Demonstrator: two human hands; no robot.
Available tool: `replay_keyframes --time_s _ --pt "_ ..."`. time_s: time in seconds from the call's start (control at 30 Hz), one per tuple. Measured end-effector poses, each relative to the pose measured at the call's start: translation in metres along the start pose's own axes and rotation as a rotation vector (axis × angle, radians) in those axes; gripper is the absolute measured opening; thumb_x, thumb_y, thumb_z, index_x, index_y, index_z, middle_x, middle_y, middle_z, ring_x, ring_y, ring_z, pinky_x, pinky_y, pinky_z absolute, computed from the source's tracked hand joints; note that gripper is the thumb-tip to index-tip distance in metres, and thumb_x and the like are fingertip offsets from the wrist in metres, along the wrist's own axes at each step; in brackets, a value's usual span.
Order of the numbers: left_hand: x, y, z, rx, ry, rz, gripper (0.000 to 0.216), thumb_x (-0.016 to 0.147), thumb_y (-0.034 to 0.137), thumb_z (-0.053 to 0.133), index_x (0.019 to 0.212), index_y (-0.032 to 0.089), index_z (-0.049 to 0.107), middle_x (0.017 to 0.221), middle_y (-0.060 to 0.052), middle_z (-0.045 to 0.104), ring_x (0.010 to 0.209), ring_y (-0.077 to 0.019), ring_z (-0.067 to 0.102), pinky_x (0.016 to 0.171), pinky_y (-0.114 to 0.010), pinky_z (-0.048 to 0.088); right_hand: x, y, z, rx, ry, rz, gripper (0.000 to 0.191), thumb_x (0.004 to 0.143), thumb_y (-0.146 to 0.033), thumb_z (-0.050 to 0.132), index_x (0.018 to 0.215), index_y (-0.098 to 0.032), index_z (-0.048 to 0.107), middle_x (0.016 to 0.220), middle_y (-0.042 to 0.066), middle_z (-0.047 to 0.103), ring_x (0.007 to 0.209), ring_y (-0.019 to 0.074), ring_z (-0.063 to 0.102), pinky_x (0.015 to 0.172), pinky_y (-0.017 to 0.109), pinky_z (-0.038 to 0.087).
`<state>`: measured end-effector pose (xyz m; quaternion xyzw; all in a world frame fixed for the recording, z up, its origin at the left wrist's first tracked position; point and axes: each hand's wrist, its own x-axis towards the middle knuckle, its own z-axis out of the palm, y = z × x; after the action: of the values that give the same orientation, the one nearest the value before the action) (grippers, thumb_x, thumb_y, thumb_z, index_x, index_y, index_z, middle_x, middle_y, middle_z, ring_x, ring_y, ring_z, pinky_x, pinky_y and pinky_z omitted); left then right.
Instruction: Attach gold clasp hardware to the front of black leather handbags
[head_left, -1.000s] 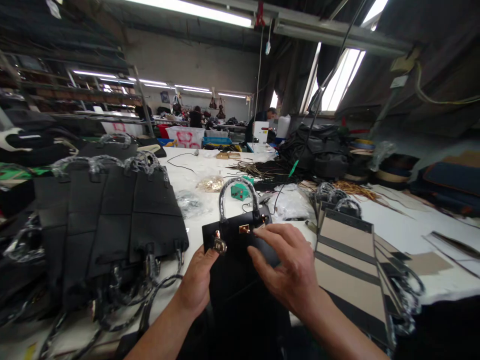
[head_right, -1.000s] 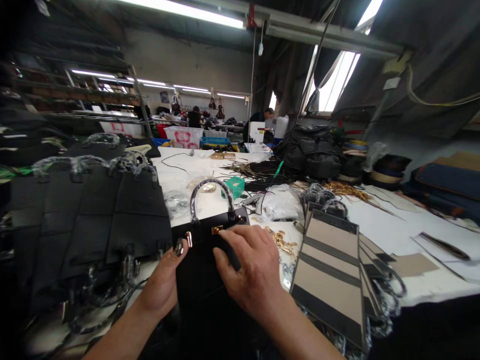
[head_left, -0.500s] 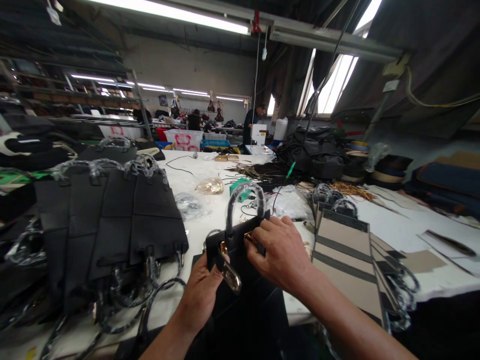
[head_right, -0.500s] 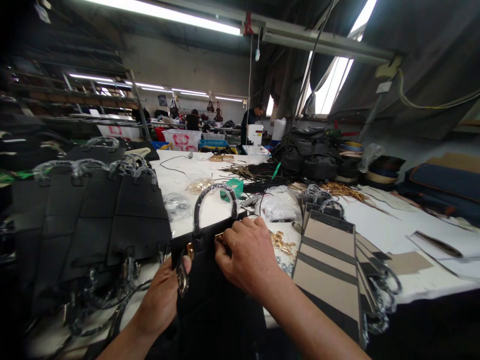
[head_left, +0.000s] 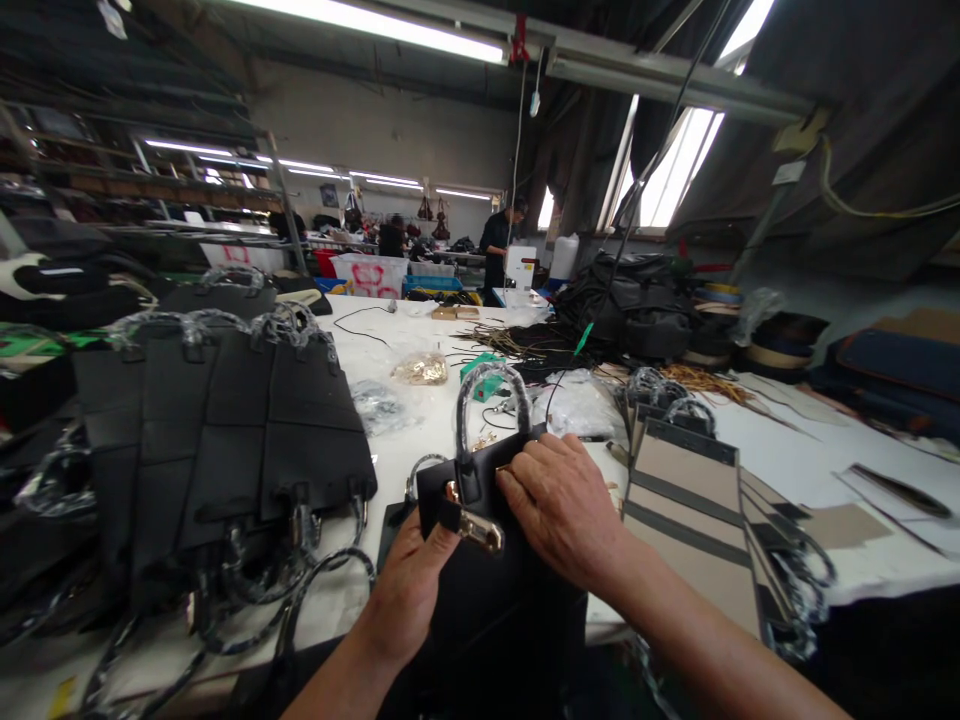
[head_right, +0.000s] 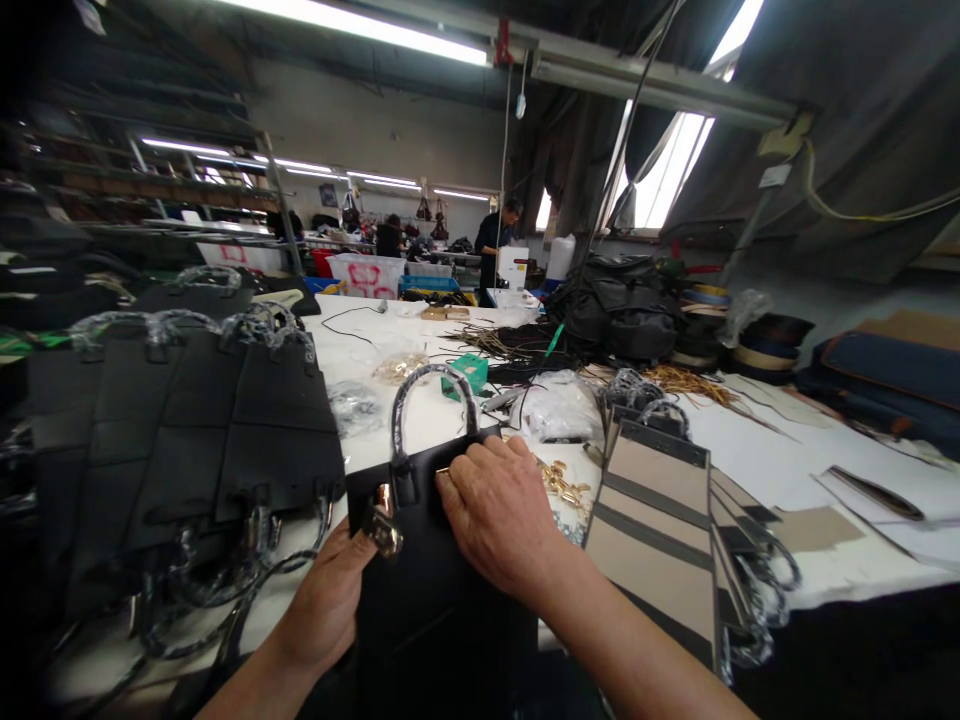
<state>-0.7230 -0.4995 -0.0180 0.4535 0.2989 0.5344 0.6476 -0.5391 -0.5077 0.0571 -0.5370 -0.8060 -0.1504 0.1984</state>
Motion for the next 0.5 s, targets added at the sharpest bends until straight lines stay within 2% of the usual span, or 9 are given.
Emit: replay_keyframes --time_s 0.2,0.3,0.4,0.5 --pt "-0.001 0.005 0.003 -0.011 0.003 -0.023 0.036 0.082 0.044 0.068 0.106 0.017 0.071 0.109 -0.009 0.072 0.112 -0.0287 0.061 0.103 -0.039 0.043 0.004 0.005 -0.007 0.026 -0.031 -0.088 0.032 0.100 -0.032 0.041 0.073 -0.020 0.053 0.074 0.002 0.058 0.076 0.0181 0.045 0.074 0.036 0.024" --pt "-0.001 0.007 0.009 -0.038 0.084 -0.037 0.041 0.076 0.046 0.073 0.105 0.016 0.072 0.104 -0.009 0.074 0.109 -0.0302 0.063 0.100 -0.041 0.047 0.004 0.008 -0.009 0.055 -0.014 -0.055 0.033 0.099 -0.036 0.045 0.071 -0.020 0.054 0.073 0.002 0.058 0.076 0.0177 0.046 0.075 0.036 0.026" --pt "0.000 0.011 0.014 -0.060 0.269 -0.058 0.046 0.071 0.047 0.077 0.107 0.018 0.071 0.102 -0.007 0.075 0.110 -0.0297 0.063 0.099 -0.041 0.049 -0.003 0.010 -0.008 0.134 0.094 0.046 0.030 0.091 -0.049 0.057 0.079 -0.021 0.060 0.080 0.003 0.060 0.083 0.0198 0.049 0.080 0.037 0.031" --pt "0.006 0.018 0.020 -0.037 0.368 -0.068 0.051 0.072 0.049 0.075 0.113 0.019 0.069 0.098 -0.006 0.076 0.109 -0.0298 0.064 0.099 -0.043 0.050 -0.020 0.007 -0.001 0.230 0.263 0.145 0.036 0.084 -0.050 0.066 0.108 -0.024 0.062 0.106 0.006 0.062 0.101 0.0233 0.051 0.089 0.039 0.036"
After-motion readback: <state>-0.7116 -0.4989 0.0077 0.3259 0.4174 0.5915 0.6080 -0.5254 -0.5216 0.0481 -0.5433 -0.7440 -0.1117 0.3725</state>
